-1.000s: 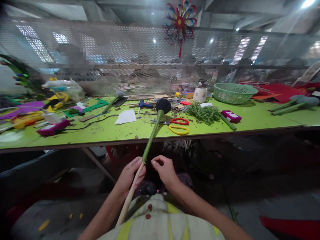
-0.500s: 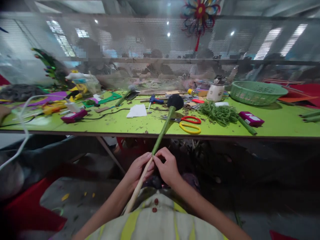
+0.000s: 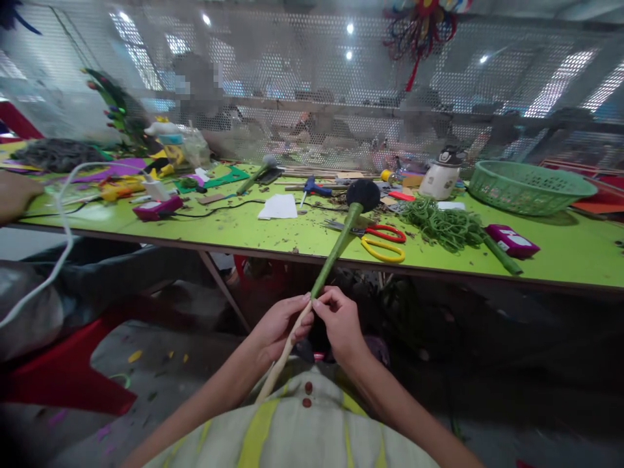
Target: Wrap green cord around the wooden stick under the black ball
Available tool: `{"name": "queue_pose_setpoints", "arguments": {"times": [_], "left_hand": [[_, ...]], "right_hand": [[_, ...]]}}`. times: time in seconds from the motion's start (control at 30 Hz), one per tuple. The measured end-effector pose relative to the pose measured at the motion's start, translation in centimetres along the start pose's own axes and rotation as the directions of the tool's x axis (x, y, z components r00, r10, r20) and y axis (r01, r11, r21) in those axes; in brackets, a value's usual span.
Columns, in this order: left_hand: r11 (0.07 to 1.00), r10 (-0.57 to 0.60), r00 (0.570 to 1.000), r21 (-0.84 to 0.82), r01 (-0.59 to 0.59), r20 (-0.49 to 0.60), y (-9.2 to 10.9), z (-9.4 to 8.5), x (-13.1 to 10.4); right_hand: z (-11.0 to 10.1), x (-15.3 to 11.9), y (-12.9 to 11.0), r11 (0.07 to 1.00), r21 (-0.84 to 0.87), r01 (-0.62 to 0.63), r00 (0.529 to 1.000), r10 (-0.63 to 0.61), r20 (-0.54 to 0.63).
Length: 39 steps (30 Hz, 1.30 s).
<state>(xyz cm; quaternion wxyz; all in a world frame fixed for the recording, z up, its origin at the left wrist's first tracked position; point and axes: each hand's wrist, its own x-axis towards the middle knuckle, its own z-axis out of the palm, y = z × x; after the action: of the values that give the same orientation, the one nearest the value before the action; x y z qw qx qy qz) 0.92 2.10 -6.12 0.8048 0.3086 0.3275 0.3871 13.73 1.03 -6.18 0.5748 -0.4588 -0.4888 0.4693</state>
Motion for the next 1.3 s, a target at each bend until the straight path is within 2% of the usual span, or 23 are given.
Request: {"name": "queue_pose_setpoints", "arguments": {"times": [0.2,0.33,0.47,0.6,0.8,1.03,1.2,1.3], "left_hand": [[0.996,0.077,0.993,0.051,-0.072,-0.092,-0.2,-0.3,-0.3],[0.997,0.047,0.993,0.061,-0.040,-0.113,0.1,-0.2,-0.6],[1.000,-0.029,0.998,-0.009,0.028,-0.056,0.5,0.1,-0.6],[0.986,-0.116,0.991,-0.108,0.124,0.073,0.5,-0.3,-0.2],[0.966,-0.169,0.972,-0.166,0.197,0.166,0.1,-1.0,0.1],[0.992,-0.073,0.991,-0.094,0.083,0.112,0.3,-0.4,0.0],[0.998,-0.021,1.000,0.057,0.022,-0.013,0.1,-0.2,0.0],[0.978,0.077,0.991,0.201,-0.055,-0.107,-0.1,0.0,-0.1]], "right_hand": [[0.4,0.0,0.1,0.997,-0.063,0.052,0.999,-0.052,-0.001],[0.6,0.0,-0.2,0.976,-0.171,0.132,0.991,-0.135,-0.005],[0.5,0.3,-0.7,0.952,-0.248,0.178,0.983,-0.181,0.011],[0.3,0.7,-0.8,0.957,-0.264,0.120,0.992,-0.122,0.007],[0.4,0.5,-0.4,0.979,-0.190,0.071,0.997,-0.076,-0.020],[-0.6,1.4,0.7,0.992,0.081,-0.098,0.993,0.102,-0.052],[-0.6,2.0,0.2,0.959,0.220,-0.176,0.977,0.143,0.157],[0.0,2.3,0.1,0.918,0.308,-0.251,0.958,0.191,0.212]]}}
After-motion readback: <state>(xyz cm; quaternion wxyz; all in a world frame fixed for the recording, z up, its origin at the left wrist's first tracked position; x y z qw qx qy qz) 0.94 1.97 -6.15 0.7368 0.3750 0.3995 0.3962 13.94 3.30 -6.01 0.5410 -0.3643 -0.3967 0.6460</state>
